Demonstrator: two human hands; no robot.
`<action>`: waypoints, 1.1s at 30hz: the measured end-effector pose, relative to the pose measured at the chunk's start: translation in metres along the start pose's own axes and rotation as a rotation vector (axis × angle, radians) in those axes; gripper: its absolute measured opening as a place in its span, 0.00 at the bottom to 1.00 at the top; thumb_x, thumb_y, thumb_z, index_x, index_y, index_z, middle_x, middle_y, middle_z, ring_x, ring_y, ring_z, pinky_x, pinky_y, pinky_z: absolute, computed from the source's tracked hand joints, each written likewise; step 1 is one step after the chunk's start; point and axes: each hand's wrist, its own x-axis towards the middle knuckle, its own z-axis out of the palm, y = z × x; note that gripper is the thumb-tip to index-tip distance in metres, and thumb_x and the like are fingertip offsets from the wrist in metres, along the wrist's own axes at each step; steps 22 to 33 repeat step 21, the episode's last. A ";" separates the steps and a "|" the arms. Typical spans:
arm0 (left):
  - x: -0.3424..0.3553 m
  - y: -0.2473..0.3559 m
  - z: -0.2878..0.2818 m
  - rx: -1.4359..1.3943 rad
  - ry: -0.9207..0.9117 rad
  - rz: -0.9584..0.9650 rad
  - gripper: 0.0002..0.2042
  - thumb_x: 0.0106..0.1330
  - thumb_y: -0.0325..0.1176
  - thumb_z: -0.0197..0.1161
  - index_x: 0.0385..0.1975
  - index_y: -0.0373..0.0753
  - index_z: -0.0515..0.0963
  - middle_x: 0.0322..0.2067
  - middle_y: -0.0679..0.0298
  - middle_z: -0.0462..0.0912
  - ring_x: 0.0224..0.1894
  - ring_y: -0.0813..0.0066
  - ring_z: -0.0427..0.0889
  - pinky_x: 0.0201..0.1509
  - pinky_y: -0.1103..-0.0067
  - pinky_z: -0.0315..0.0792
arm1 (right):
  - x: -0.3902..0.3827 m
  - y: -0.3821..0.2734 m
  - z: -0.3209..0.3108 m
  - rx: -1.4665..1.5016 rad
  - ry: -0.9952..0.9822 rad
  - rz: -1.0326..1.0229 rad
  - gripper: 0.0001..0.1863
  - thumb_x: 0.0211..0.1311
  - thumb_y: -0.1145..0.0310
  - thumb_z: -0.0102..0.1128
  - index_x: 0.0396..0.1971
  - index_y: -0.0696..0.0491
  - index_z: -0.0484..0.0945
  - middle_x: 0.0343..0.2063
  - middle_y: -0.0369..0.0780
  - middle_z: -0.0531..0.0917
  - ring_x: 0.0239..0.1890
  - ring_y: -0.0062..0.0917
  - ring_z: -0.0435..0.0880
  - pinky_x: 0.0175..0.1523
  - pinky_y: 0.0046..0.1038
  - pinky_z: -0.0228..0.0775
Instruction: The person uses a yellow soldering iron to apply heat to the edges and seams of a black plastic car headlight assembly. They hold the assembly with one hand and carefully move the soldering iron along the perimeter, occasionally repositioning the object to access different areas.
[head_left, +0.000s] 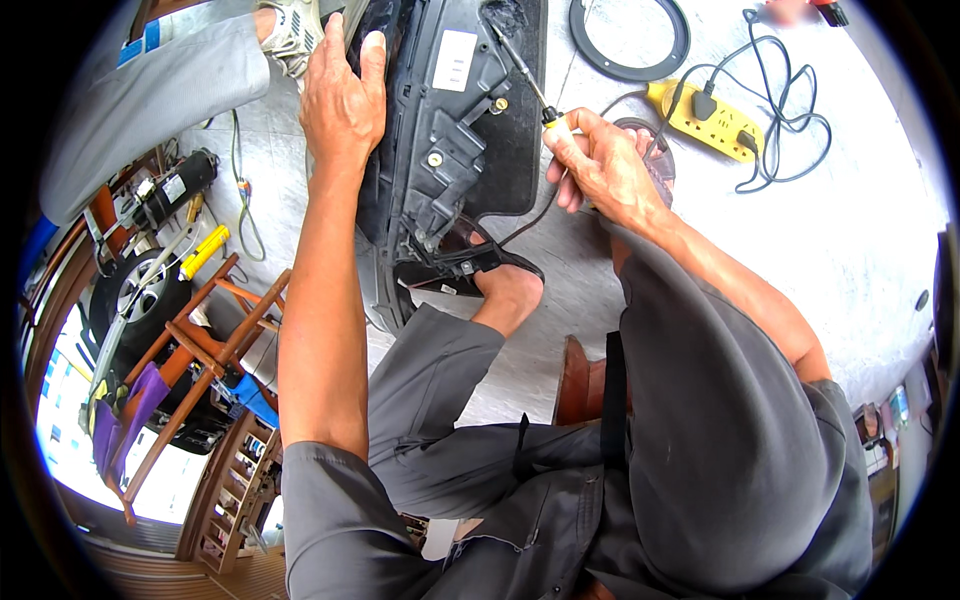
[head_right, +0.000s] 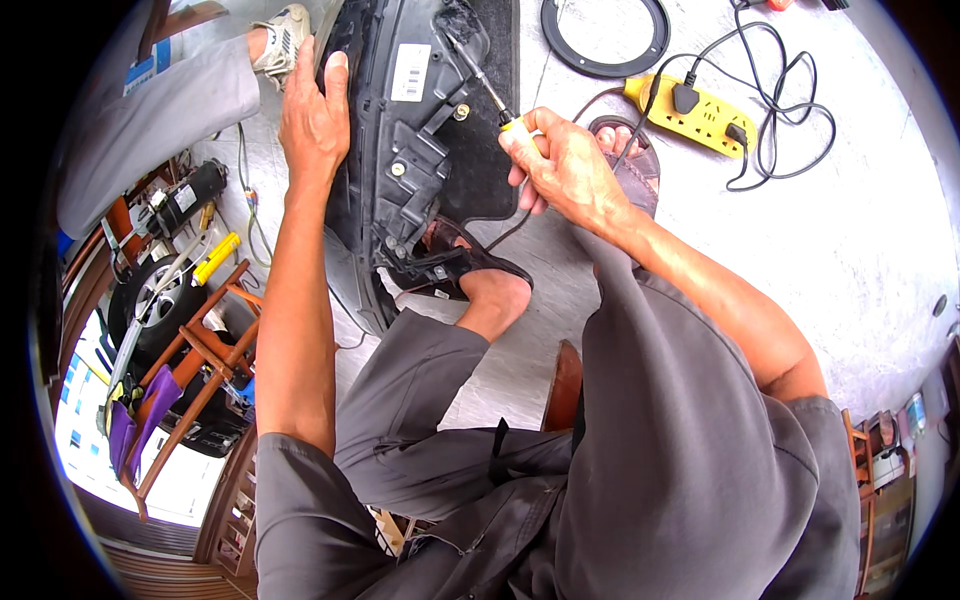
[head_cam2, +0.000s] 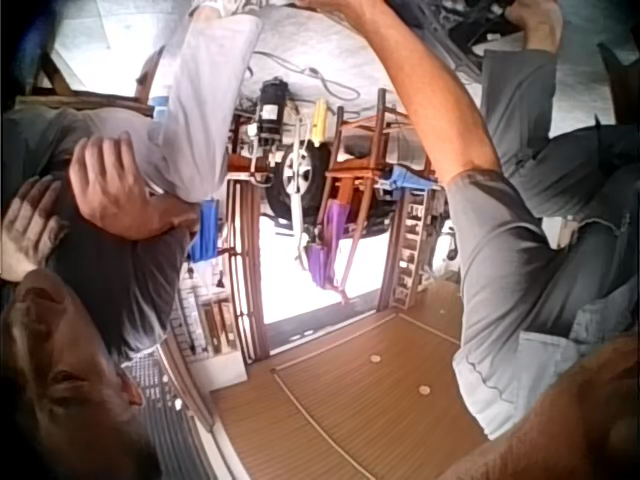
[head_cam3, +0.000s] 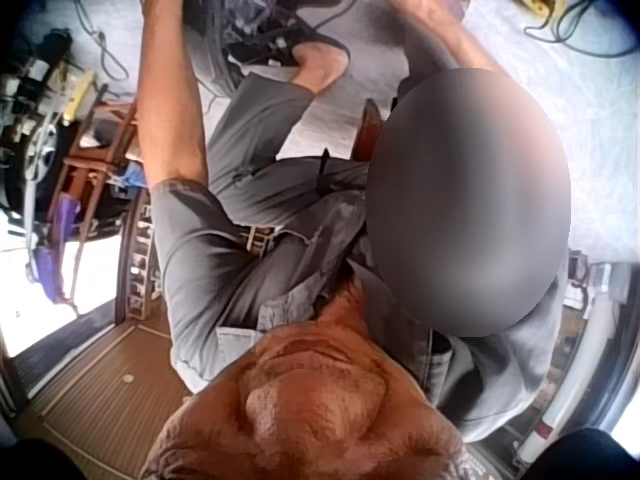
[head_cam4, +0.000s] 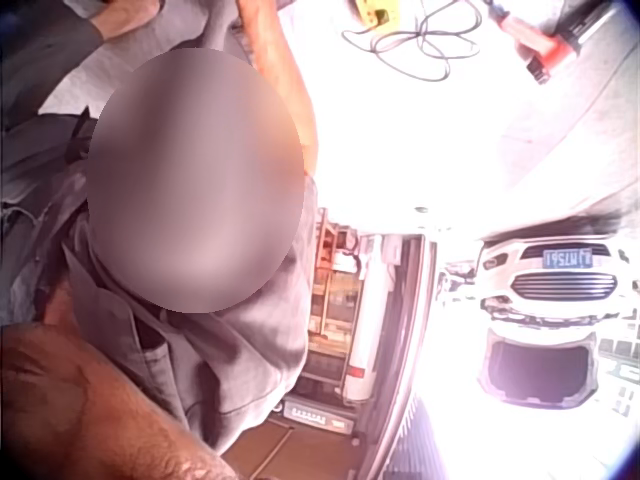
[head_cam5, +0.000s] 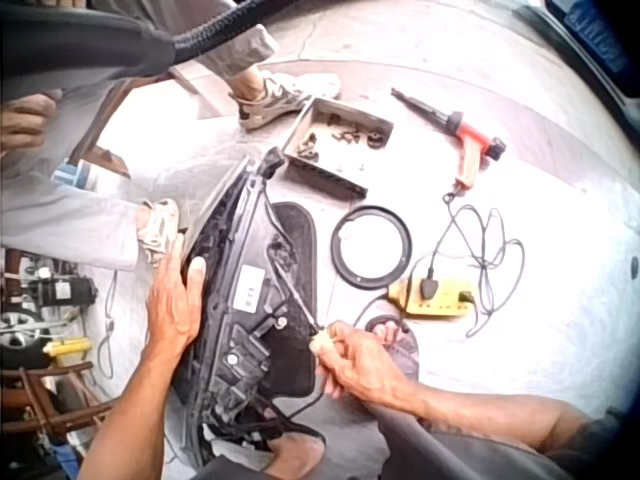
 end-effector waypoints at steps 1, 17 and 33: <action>-0.001 0.000 -0.001 0.002 -0.001 0.000 0.34 0.77 0.58 0.48 0.71 0.36 0.67 0.63 0.41 0.75 0.64 0.40 0.74 0.69 0.57 0.67 | -0.001 -0.002 0.001 -0.015 -0.002 0.029 0.18 0.80 0.58 0.52 0.43 0.62 0.73 0.25 0.39 0.83 0.19 0.19 0.83 0.23 0.22 0.75; 0.000 0.002 -0.001 0.003 -0.001 0.018 0.34 0.79 0.58 0.47 0.71 0.33 0.66 0.63 0.39 0.74 0.65 0.39 0.73 0.68 0.59 0.67 | 0.009 0.025 -0.001 -0.008 -0.191 -0.035 0.19 0.83 0.56 0.44 0.43 0.60 0.71 0.27 0.40 0.83 0.25 0.22 0.84 0.31 0.25 0.78; 0.001 0.004 -0.002 -0.018 -0.026 -0.022 0.35 0.77 0.60 0.48 0.72 0.37 0.66 0.64 0.41 0.74 0.66 0.41 0.73 0.71 0.56 0.65 | 0.015 0.042 -0.003 0.101 -0.250 -0.043 0.20 0.82 0.54 0.45 0.45 0.60 0.72 0.28 0.42 0.84 0.24 0.23 0.84 0.29 0.26 0.77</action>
